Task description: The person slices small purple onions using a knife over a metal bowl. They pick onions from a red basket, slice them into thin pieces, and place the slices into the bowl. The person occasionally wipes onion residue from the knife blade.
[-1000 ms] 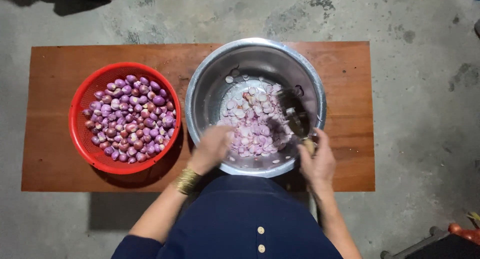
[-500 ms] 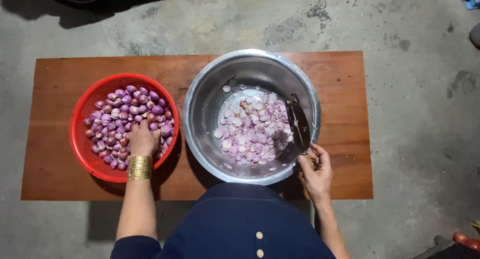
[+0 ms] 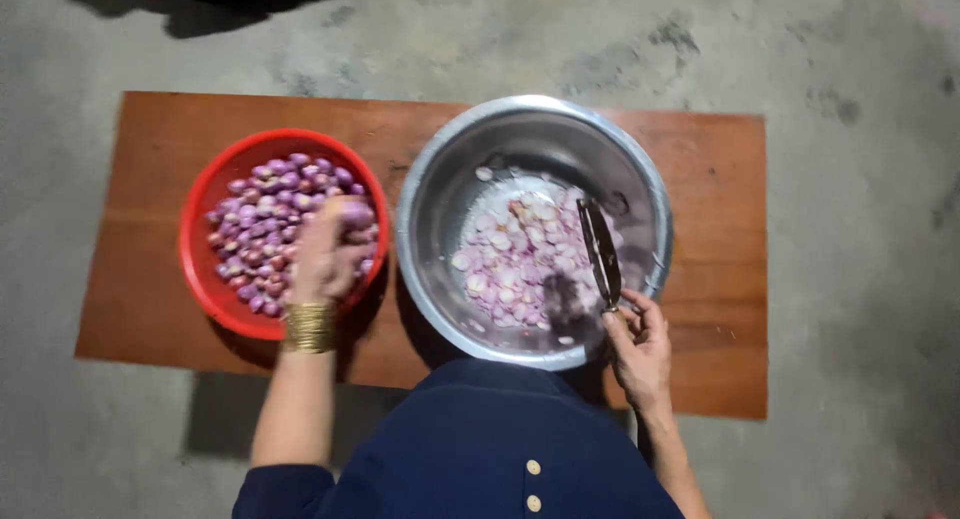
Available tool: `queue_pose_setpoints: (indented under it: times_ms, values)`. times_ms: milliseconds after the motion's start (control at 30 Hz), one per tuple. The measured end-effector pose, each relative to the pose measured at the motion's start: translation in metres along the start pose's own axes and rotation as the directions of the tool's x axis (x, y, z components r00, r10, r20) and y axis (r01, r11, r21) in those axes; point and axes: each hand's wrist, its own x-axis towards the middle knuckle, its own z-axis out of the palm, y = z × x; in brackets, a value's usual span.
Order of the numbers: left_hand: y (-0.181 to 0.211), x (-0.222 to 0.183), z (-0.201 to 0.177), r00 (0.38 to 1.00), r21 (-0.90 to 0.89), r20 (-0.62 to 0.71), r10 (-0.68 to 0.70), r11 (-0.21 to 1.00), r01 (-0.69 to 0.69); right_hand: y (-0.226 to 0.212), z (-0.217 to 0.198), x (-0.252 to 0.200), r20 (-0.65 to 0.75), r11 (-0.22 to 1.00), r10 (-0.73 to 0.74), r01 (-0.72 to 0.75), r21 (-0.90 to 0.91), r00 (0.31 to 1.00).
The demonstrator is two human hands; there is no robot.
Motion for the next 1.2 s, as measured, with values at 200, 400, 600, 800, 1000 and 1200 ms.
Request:
queue_pose_setpoints:
  times_ms: [200,400,600,800,1000,1200]
  values:
    - [-0.002,0.003,0.079,0.894,-0.575,0.407,-0.186,0.709,0.409,-0.007,0.043,-0.001,0.253,0.992,-0.003,-0.030,0.125,0.967]
    - [0.004,-0.008,0.127,0.851,-0.596,0.491,-0.186,0.640,0.485,-0.037,0.070,-0.015,0.321,0.970,0.025,-0.100,0.221,0.947]
    - [-0.002,-0.006,0.136,0.860,-0.618,0.483,-0.165,0.632,0.468,-0.023,0.060,-0.009,0.287,0.967,0.086,-0.149,0.207,0.954]
    - [-0.019,-0.006,0.148,0.833,-0.632,0.495,-0.249,0.555,0.541,-0.030,0.065,-0.016,0.271,0.948,0.123,-0.194,0.254,0.955]
    - [-0.046,-0.011,0.176,0.787,-0.606,0.523,-0.326,0.507,0.613,-0.025,0.079,-0.007,0.268,0.971,0.040,-0.100,0.216,0.963]
    - [-0.072,0.002,0.187,0.859,-0.642,0.407,-0.309,0.572,0.510,-0.018,0.083,0.001,0.230,0.995,-0.092,0.079,0.065,0.969]
